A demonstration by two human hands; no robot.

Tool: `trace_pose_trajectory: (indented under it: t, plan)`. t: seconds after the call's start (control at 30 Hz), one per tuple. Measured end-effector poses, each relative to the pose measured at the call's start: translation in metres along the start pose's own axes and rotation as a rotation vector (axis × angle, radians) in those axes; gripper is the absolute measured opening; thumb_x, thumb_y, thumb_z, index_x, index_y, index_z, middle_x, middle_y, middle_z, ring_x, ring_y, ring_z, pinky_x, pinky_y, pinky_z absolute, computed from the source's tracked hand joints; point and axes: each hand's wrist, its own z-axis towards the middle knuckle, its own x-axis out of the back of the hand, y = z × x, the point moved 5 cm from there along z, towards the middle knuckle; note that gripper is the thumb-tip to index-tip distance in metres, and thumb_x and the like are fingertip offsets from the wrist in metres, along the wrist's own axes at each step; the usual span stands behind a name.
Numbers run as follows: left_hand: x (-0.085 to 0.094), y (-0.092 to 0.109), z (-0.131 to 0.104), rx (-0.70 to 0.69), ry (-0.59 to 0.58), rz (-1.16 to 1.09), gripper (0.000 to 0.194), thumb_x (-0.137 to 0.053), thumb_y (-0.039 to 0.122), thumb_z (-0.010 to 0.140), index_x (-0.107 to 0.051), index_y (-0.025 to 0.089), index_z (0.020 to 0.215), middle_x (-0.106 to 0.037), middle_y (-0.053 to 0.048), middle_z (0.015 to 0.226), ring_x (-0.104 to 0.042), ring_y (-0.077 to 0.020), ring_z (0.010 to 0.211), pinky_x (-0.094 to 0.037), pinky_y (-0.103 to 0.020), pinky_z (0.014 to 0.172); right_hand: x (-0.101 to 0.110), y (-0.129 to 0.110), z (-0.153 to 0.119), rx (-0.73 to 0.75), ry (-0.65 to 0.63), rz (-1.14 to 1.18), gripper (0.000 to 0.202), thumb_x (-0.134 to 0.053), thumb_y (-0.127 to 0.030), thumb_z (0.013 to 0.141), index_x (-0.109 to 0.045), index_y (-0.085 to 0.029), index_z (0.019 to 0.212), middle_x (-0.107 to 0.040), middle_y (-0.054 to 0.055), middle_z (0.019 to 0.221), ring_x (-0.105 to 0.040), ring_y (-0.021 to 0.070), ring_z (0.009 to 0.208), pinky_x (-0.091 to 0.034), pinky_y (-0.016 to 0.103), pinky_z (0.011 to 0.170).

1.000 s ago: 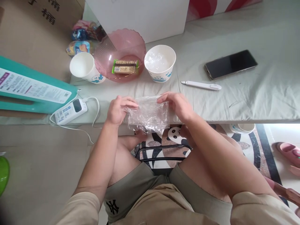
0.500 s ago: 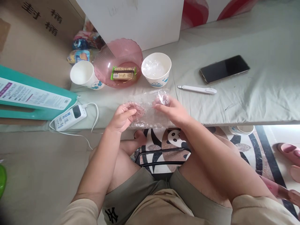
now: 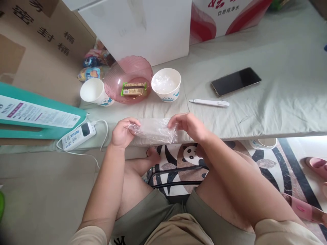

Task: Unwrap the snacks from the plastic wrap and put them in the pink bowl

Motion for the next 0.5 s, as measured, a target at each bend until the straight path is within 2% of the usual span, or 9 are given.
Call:
trace_pose_trajectory:
  t: [0.03, 0.1, 0.17, 0.2, 0.23, 0.3, 0.37, 0.43, 0.5]
  plan:
    - [0.002, -0.001, 0.002, -0.007, 0.029, 0.026, 0.024, -0.064, 0.041, 0.069, -0.068, 0.017, 0.066, -0.068, -0.006, 0.071, -0.061, -0.0144, 0.060, -0.051, -0.025, 0.052, 0.001, 0.001, 0.001, -0.014, 0.045, -0.065, 0.031, -0.052, -0.047, 0.084, -0.063, -0.020, 0.074, -0.062, 0.005, 0.076, -0.056, 0.0170, 0.071, -0.044, 0.033, 0.066]
    - [0.010, 0.001, 0.003, -0.121, 0.211, 0.133, 0.020, -0.064, 0.039, 0.075, -0.066, 0.019, 0.072, -0.068, -0.005, 0.079, -0.063, -0.0151, 0.069, -0.052, -0.025, 0.061, 0.006, 0.002, 0.002, -0.013, 0.198, -0.221, 0.021, -0.064, -0.041, 0.078, -0.058, -0.022, 0.082, -0.057, -0.001, 0.073, -0.047, 0.0133, 0.062, -0.039, 0.031, 0.062]
    - [0.014, 0.006, -0.004, -0.324, 0.451, 0.292, 0.011, -0.067, 0.031, 0.079, -0.062, 0.022, 0.076, -0.064, -0.001, 0.079, -0.061, -0.0145, 0.073, -0.052, -0.025, 0.069, 0.007, 0.002, 0.003, 0.025, 0.321, -0.319, 0.031, -0.071, -0.029, 0.070, -0.055, -0.024, 0.097, -0.055, -0.004, 0.076, -0.044, 0.0121, 0.060, -0.037, 0.030, 0.062]
    - [0.010, 0.008, -0.009, -0.419, 0.519, 0.370, 0.008, -0.068, 0.028, 0.080, -0.062, 0.023, 0.079, -0.062, 0.000, 0.078, -0.060, -0.0147, 0.075, -0.052, -0.026, 0.073, 0.005, 0.002, 0.004, 0.045, 0.351, -0.337, 0.038, -0.070, -0.025, 0.069, -0.053, -0.024, 0.103, -0.055, -0.005, 0.078, -0.046, 0.0127, 0.062, -0.038, 0.031, 0.064]
    - [0.003, 0.008, -0.012, -0.479, 0.522, 0.436, 0.007, -0.069, 0.027, 0.082, -0.063, 0.023, 0.082, -0.063, 0.000, 0.080, -0.061, -0.0157, 0.080, -0.052, -0.027, 0.079, 0.002, 0.002, 0.004, 0.060, 0.356, -0.337, 0.041, -0.068, -0.023, 0.068, -0.052, -0.024, 0.106, -0.056, -0.004, 0.080, -0.048, 0.0136, 0.064, -0.038, 0.031, 0.065]
    - [-0.017, 0.001, -0.015, -0.486, 0.382, 0.487, 0.012, -0.071, 0.031, 0.085, -0.068, 0.023, 0.093, -0.069, -0.003, 0.095, -0.065, -0.0190, 0.096, -0.051, -0.031, 0.094, -0.009, 0.002, 0.006, 0.079, 0.304, -0.269, 0.041, -0.068, -0.024, 0.069, -0.051, -0.024, 0.107, -0.055, -0.003, 0.081, -0.050, 0.0144, 0.068, -0.039, 0.031, 0.066]
    - [-0.035, -0.011, -0.016, -0.373, 0.212, 0.397, 0.031, -0.077, 0.039, 0.082, -0.069, 0.023, 0.107, -0.071, -0.007, 0.116, -0.064, -0.0224, 0.115, -0.048, -0.034, 0.104, -0.022, 0.002, 0.008, 0.106, 0.195, -0.084, 0.042, -0.071, -0.029, 0.071, -0.049, -0.024, 0.106, -0.053, -0.003, 0.084, -0.049, 0.0133, 0.068, -0.041, 0.030, 0.065]
    - [-0.050, -0.023, -0.016, -0.193, 0.044, 0.193, 0.048, -0.082, 0.049, 0.076, -0.068, 0.023, 0.114, -0.071, -0.008, 0.122, -0.065, -0.0246, 0.118, -0.050, -0.035, 0.101, -0.034, 0.002, 0.008, 0.125, 0.062, 0.130, 0.046, -0.073, -0.036, 0.074, -0.046, -0.025, 0.109, -0.054, -0.002, 0.088, -0.050, 0.0124, 0.067, -0.043, 0.029, 0.065]
    - [-0.061, -0.031, -0.018, -0.026, -0.096, -0.004, 0.054, -0.085, 0.052, 0.071, -0.069, 0.023, 0.115, -0.073, -0.008, 0.114, -0.069, -0.0238, 0.107, -0.054, -0.033, 0.092, -0.041, 0.003, 0.007, 0.133, -0.016, 0.219, 0.047, -0.073, -0.041, 0.077, -0.045, -0.026, 0.112, -0.057, 0.000, 0.093, -0.053, 0.0130, 0.070, -0.046, 0.030, 0.066]
